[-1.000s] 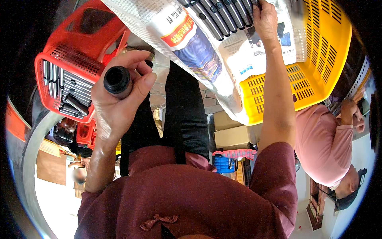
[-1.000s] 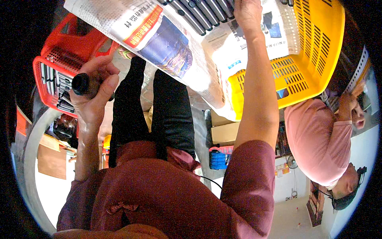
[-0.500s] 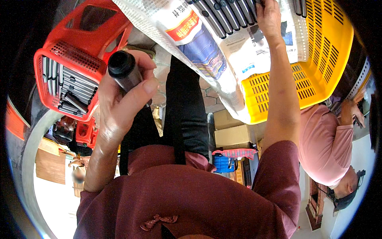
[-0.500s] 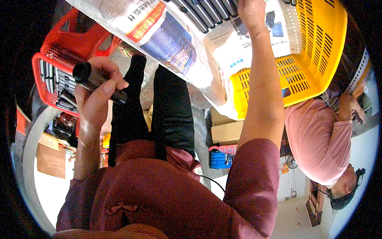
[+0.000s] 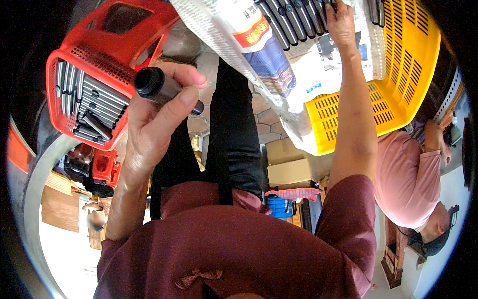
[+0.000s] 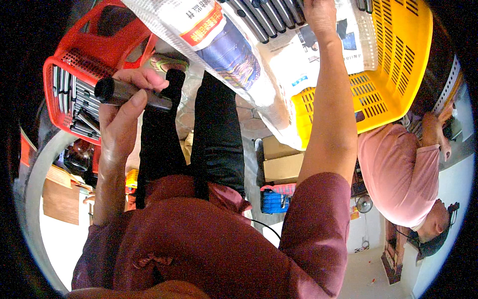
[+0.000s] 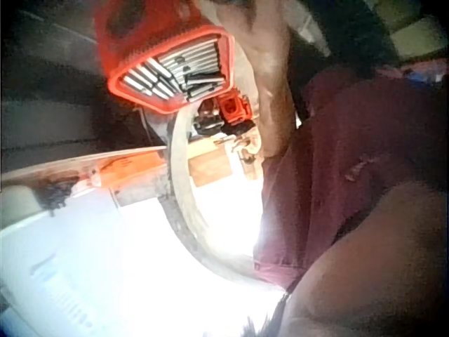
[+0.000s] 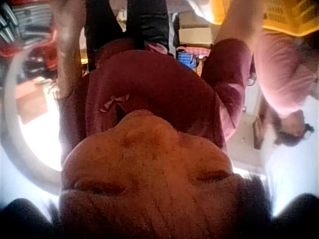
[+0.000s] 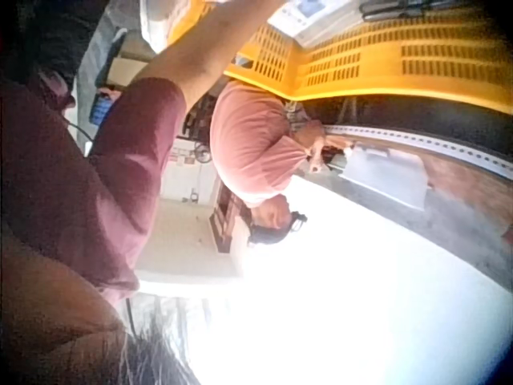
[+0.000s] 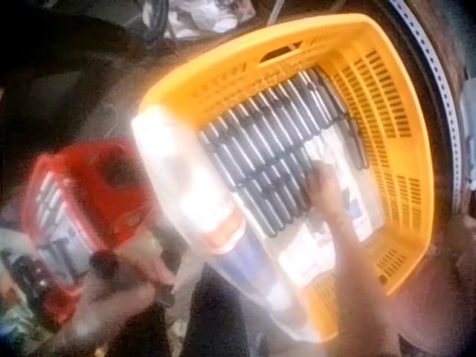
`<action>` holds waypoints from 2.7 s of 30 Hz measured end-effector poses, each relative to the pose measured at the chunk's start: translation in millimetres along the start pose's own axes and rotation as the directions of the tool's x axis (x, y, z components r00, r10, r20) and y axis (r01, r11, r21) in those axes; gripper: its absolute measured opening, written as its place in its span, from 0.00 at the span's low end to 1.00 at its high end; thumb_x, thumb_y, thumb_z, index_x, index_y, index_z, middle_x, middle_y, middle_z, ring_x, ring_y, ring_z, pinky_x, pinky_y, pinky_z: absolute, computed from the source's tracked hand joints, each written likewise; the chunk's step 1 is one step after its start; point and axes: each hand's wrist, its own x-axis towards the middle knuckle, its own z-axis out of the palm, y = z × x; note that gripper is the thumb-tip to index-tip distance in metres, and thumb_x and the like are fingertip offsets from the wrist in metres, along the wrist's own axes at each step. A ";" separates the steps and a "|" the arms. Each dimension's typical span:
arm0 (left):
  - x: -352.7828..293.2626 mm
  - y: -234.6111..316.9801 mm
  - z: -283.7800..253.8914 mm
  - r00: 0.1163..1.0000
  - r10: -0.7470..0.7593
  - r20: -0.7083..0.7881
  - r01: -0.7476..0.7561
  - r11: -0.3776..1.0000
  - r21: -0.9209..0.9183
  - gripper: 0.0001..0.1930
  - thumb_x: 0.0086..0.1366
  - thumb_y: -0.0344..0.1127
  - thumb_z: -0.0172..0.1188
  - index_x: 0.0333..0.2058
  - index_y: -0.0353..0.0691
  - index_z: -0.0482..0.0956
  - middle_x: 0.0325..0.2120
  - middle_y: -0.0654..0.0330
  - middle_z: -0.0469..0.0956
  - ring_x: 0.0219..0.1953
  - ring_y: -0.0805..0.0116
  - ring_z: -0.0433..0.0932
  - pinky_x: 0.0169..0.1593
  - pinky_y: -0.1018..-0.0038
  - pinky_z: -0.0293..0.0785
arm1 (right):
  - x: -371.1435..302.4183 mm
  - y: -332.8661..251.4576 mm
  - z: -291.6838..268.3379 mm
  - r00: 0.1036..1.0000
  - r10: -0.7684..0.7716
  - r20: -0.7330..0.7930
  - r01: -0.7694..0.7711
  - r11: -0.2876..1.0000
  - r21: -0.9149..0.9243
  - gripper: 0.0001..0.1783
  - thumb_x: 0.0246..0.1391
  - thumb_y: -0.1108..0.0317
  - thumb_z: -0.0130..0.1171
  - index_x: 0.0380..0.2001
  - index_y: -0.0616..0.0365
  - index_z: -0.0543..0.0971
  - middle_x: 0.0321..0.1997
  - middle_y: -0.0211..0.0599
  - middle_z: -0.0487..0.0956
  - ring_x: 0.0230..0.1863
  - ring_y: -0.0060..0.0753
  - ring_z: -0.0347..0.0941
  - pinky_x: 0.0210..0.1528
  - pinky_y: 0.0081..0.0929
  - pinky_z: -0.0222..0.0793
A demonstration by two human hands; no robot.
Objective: The person transfers cylindrical metal parts from a red basket to a yellow basket lined with newspaper. They pick up the parts one by one or in small groups and place them in a row inside the yellow basket.
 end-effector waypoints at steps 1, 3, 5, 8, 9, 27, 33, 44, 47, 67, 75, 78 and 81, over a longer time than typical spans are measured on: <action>-1.3 -2.1 -3.8 1.000 0.006 0.008 -0.006 1.000 -0.001 0.10 0.65 0.31 0.58 0.43 0.37 0.76 0.36 0.66 0.76 0.36 0.80 0.72 0.42 0.80 0.67 | 2.7 1.6 0.8 0.999 0.030 0.025 -0.029 0.999 -0.025 0.13 0.57 0.70 0.50 0.44 0.61 0.73 0.41 0.56 0.72 0.44 0.61 0.68 0.48 0.49 0.65; -3.4 -6.5 -9.9 1.000 0.018 0.026 -0.018 1.000 -0.004 0.10 0.64 0.30 0.59 0.43 0.37 0.76 0.37 0.66 0.76 0.37 0.80 0.72 0.43 0.81 0.67 | 5.0 1.7 1.1 0.997 0.049 0.056 -0.045 0.997 -0.070 0.11 0.56 0.71 0.50 0.42 0.61 0.73 0.39 0.56 0.72 0.43 0.61 0.68 0.46 0.51 0.65; -6.2 -7.2 -10.7 1.000 0.015 -0.007 -0.015 1.000 -0.007 0.09 0.64 0.29 0.59 0.43 0.37 0.76 0.37 0.66 0.76 0.36 0.81 0.71 0.42 0.81 0.67 | 7.4 -0.9 0.2 0.997 0.023 0.075 -0.015 0.994 -0.111 0.08 0.55 0.71 0.49 0.37 0.61 0.73 0.37 0.56 0.71 0.41 0.60 0.68 0.44 0.52 0.64; -7.4 -9.6 -9.1 0.998 0.040 -0.050 -0.040 0.999 -0.009 0.09 0.64 0.28 0.60 0.43 0.37 0.75 0.37 0.67 0.76 0.36 0.82 0.70 0.42 0.83 0.66 | 10.1 -10.7 -1.7 0.997 0.003 0.077 0.018 0.963 -0.268 0.07 0.55 0.70 0.49 0.34 0.61 0.73 0.35 0.55 0.71 0.40 0.59 0.69 0.42 0.52 0.64; -7.5 -10.5 -8.9 0.997 0.052 -0.064 -0.053 0.999 -0.008 0.09 0.64 0.28 0.60 0.43 0.37 0.75 0.37 0.67 0.76 0.36 0.82 0.70 0.42 0.83 0.66 | 10.6 -14.4 -1.2 0.997 -0.001 0.073 0.026 0.942 -0.335 0.07 0.56 0.69 0.49 0.33 0.61 0.73 0.35 0.55 0.72 0.40 0.58 0.69 0.42 0.51 0.65; -2.6 -7.8 -16.2 0.996 0.046 0.078 -0.041 0.997 -0.061 0.13 0.65 0.29 0.56 0.47 0.34 0.73 0.45 0.56 0.76 0.51 0.66 0.74 0.56 0.69 0.67 | 6.2 14.5 15.7 0.998 0.064 0.005 -0.064 0.998 0.015 0.08 0.54 0.69 0.51 0.32 0.64 0.74 0.37 0.58 0.73 0.41 0.62 0.68 0.46 0.50 0.64; -10.9 -26.4 -40.0 0.993 0.096 0.072 -0.034 0.800 -0.599 0.13 0.66 0.30 0.56 0.49 0.39 0.71 0.53 0.49 0.72 0.61 0.52 0.68 0.64 0.57 0.62 | -13.1 -84.1 -42.9 0.861 0.350 -0.369 -0.137 0.859 0.494 0.12 0.60 0.68 0.56 0.42 0.67 0.75 0.36 0.39 0.77 0.35 0.27 0.73 0.39 0.23 0.70; -56.9 6.9 -26.2 0.925 0.371 -0.087 -0.367 0.928 0.060 0.30 0.50 0.22 0.68 0.53 0.31 0.69 0.48 0.52 0.73 0.50 0.64 0.75 0.58 0.64 0.70 | -127.5 -357.6 -106.5 0.739 -0.082 0.669 -0.673 -0.128 0.728 0.20 0.67 0.53 0.50 0.43 0.61 0.73 0.31 0.24 0.75 0.30 0.13 0.69 0.33 0.17 0.68; -63.8 1.8 -13.3 0.847 0.532 0.010 -0.512 0.809 0.288 0.27 0.49 0.22 0.69 0.51 0.34 0.75 0.50 0.49 0.72 0.52 0.57 0.74 0.60 0.57 0.68 | -119.7 -366.6 -107.7 0.809 0.049 0.585 -0.558 -0.246 0.792 0.17 0.66 0.56 0.52 0.44 0.60 0.74 0.33 0.23 0.75 0.33 0.12 0.67 0.37 0.15 0.66; -5.1 -4.5 70.7 0.828 0.275 0.488 -0.547 0.584 0.600 0.30 0.53 0.21 0.61 0.58 0.34 0.68 0.53 0.46 0.72 0.54 0.48 0.73 0.55 0.61 0.71 | -6.2 -28.2 -81.0 0.975 0.208 0.075 -0.220 0.951 0.217 0.20 0.56 0.61 0.63 0.47 0.64 0.77 0.36 0.41 0.79 0.35 0.33 0.76 0.38 0.29 0.71; 13.1 -8.7 67.7 0.855 0.309 0.415 -0.517 0.563 0.645 0.24 0.52 0.23 0.63 0.50 0.33 0.73 0.43 0.50 0.77 0.43 0.51 0.77 0.47 0.63 0.75 | 31.0 13.2 -26.0 0.997 0.000 0.071 -0.004 0.999 0.051 0.11 0.54 0.69 0.56 0.38 0.66 0.76 0.42 0.58 0.74 0.48 0.59 0.68 0.52 0.46 0.63; 12.5 -11.3 64.1 0.871 0.303 0.386 -0.490 0.576 0.654 0.23 0.53 0.23 0.62 0.50 0.33 0.74 0.43 0.50 0.77 0.43 0.51 0.77 0.47 0.63 0.75 | 33.2 12.7 -25.8 0.998 -0.024 0.057 0.019 0.996 0.087 0.12 0.55 0.70 0.56 0.41 0.65 0.77 0.42 0.57 0.75 0.46 0.58 0.70 0.52 0.45 0.65; 11.5 -11.6 60.9 0.879 0.293 0.376 -0.476 0.591 0.652 0.22 0.53 0.23 0.62 0.50 0.33 0.74 0.43 0.49 0.77 0.43 0.51 0.77 0.48 0.63 0.75 | 37.6 9.6 -26.0 0.998 0.002 0.067 -0.008 0.995 0.096 0.12 0.55 0.69 0.57 0.41 0.64 0.77 0.42 0.56 0.75 0.45 0.58 0.70 0.51 0.45 0.66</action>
